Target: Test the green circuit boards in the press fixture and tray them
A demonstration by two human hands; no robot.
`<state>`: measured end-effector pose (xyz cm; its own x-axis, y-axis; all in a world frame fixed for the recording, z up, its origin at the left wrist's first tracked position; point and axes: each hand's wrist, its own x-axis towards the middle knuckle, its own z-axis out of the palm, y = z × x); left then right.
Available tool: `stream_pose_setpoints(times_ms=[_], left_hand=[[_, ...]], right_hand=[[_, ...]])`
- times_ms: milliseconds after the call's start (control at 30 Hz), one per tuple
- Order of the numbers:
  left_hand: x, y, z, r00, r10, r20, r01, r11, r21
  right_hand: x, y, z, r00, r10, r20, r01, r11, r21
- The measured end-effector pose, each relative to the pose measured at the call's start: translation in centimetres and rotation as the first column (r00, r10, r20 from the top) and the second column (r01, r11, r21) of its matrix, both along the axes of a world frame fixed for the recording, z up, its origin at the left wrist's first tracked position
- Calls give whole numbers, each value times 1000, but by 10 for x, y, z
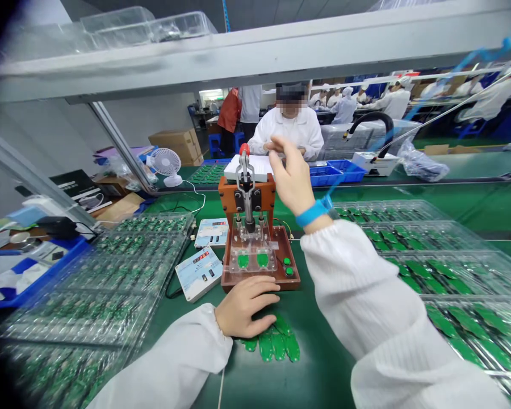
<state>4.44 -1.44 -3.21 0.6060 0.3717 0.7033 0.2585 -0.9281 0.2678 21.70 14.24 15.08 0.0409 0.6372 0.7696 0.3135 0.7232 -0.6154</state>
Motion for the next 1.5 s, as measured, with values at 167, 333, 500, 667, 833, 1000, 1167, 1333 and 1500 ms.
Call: stream_pose_setpoints(times_ms=[167, 333, 500, 667, 833, 1000, 1167, 1333, 1500], left_hand=[[-2, 1, -5, 1000, 0, 18, 1, 998, -55], [-1, 1, -4, 1000, 3, 1, -3, 996, -94], [0, 1, -4, 1000, 2, 25, 0, 997, -77], [0, 0, -6, 1000, 13, -29, -16, 992, -123], [1, 1, -4, 1000, 2, -24, -4, 995, -101], [1, 2, -3, 1000, 4, -28, -7, 991, -133], [2, 2, -8, 998, 5, -58, -14, 988, -152], [3, 4, -10, 1000, 9, -1, -9, 993, -121], [6, 0, -5, 996, 15, 84, -3, 990, -143]], right_hand=[[-25, 30, 57, 953, 292, 86, -238, 891, -387], [-25, -28, 78, 938, 296, 181, -286, 955, -80], [-25, -110, 47, 969, 88, 229, -146, 956, 253], [-26, -135, 10, 961, -35, 275, -48, 956, 290], [-25, -142, -12, 976, 14, 216, -67, 968, 241], [-27, -149, -26, 987, 97, 127, -116, 981, 157], [-28, -144, -35, 991, 118, 69, -129, 973, 191], [-27, -137, -54, 981, 142, 134, -169, 961, 217], [-30, -135, -66, 977, 192, 93, -207, 960, 189]])
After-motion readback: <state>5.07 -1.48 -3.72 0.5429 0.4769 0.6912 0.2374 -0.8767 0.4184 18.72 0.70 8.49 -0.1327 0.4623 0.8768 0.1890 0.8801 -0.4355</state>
